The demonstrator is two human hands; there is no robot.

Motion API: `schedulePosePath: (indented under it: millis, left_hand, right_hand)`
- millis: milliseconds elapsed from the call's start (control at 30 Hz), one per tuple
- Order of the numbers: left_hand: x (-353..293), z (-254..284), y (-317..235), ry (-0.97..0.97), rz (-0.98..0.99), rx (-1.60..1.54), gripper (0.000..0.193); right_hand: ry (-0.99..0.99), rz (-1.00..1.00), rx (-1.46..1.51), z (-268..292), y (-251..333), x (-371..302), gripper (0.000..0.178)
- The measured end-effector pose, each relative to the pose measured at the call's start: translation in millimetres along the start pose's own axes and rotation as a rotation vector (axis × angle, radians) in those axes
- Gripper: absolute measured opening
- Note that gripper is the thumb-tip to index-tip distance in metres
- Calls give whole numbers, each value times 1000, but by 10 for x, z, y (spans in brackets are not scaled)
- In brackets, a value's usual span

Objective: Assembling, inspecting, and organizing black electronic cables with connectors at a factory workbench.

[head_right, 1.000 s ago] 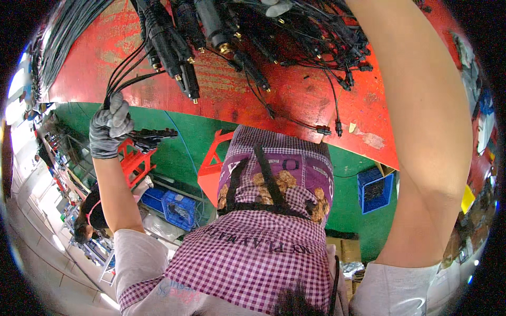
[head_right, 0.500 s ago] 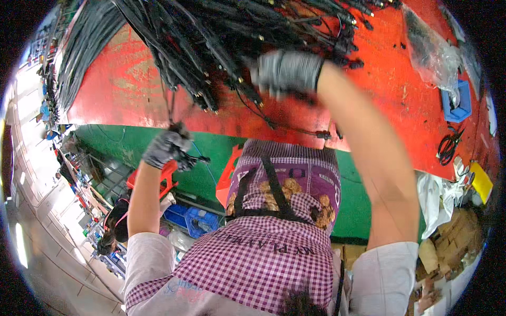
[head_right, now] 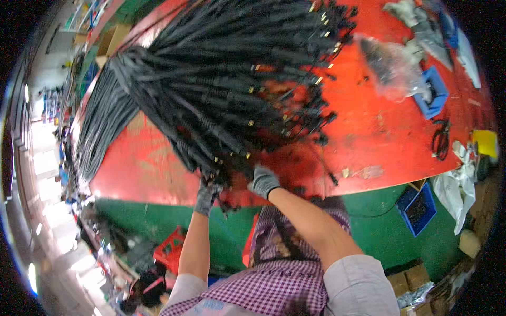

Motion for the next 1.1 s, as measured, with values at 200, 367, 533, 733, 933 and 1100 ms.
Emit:
schedulePosePath:
  millis: [200,367,533,733,933,1100]
  left_hand:
    - [-192,-858,529,100,178,621,34]
    - [79,-1305,907,460,380,245,20]
    - [188,-2149,1534,316,224,72,16]
    - [154,-1863,1879,161,179,-46,36]
    - [-183,-1735,2239,-19,271,-69,33]
    - [-276,-1682,2393,-301,48,115,30]
  right_hand:
    - [147,-119,368,435,-546,33,51]
    - [-114,-30,225,900,-706,418,45]
    - [-205,212,-227,1866,-231,258,24]
    - [-273,368,-546,1180,-473,-291,19]
    - [-435,356,-367,2416,-661,216,21]
    - [-716,475,-609,2578,-833,860,22]
Point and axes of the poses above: each hand's wrist, its own x-axis towards the middle knuckle, its own z-axis out of the back of the hand, y = z × x, the point moved 2 cm from there along x, towards the middle knuckle, and after that the axes turned 4 degrees about z, right-handed, at the moved point
